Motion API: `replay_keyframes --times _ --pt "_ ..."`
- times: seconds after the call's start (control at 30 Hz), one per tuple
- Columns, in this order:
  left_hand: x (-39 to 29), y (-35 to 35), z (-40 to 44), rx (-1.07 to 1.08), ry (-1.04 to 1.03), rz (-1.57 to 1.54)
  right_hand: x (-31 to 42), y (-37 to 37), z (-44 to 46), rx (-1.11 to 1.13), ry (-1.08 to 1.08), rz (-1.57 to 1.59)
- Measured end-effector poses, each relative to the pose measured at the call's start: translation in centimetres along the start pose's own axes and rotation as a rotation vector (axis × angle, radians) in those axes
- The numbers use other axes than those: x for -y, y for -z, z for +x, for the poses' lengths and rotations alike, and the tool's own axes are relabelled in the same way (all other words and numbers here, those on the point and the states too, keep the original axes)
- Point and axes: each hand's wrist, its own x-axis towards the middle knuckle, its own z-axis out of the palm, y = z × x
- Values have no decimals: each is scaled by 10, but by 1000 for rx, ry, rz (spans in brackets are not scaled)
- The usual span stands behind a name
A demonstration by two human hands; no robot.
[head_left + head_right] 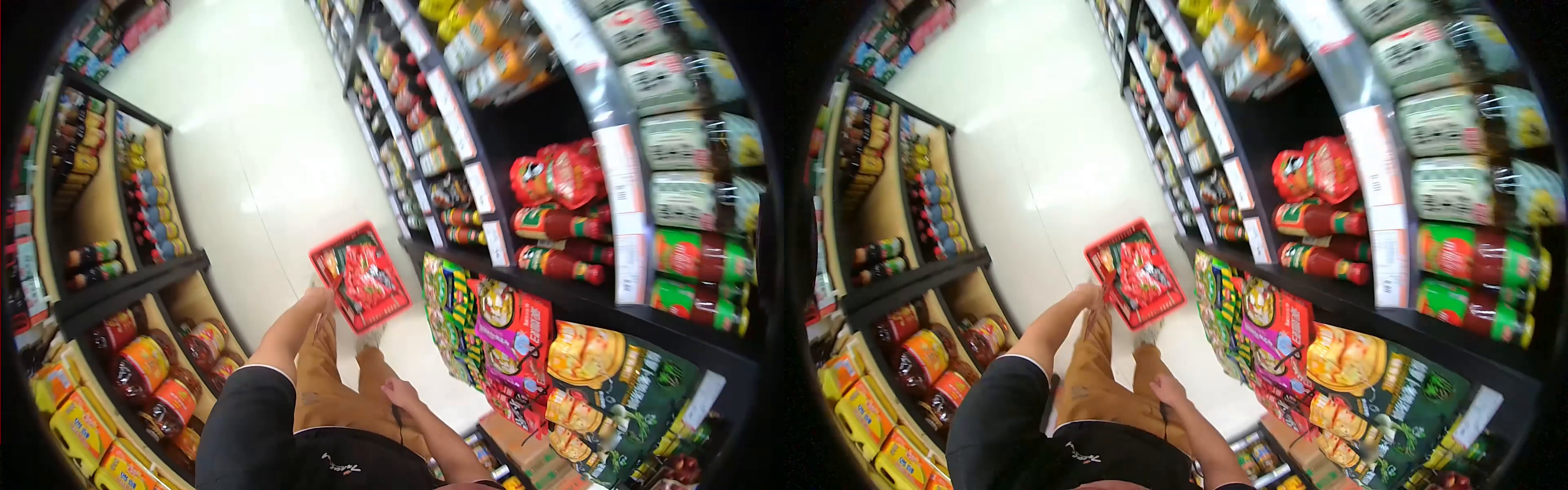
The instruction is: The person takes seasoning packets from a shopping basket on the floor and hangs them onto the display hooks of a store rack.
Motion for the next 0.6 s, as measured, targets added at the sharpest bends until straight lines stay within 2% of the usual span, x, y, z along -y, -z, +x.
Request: replay_keyframes --times 0.03,0.07,0.13,0.2,0.27,0.3,0.4,0.43,0.53,0.6 --pt "11 16 -17 -20 29 4 10 13 10 38 9 -210" --pt "21 30 -35 -40 58 5 22 28 23 -16 47 -238" --pt "40 51 -75 -214 85 73 55 58 41 -119 114 -288" --pt "59 68 -111 -304 137 71 92 97 55 -286 234 -20" --pt "69 83 -143 -288 245 -4 132 131 61 -548 392 111" --pt "75 87 -158 -277 298 -44 151 147 59 -582 435 194" --pt "92 64 -180 -611 317 -221 202 182 38 -648 540 327" --pt "87 58 -200 -634 295 -276 207 183 29 -661 565 349" --pt "80 18 -230 -833 301 -443 199 174 27 -604 580 253" --pt "80 -21 -249 -1004 253 -691 182 168 19 -554 559 234"
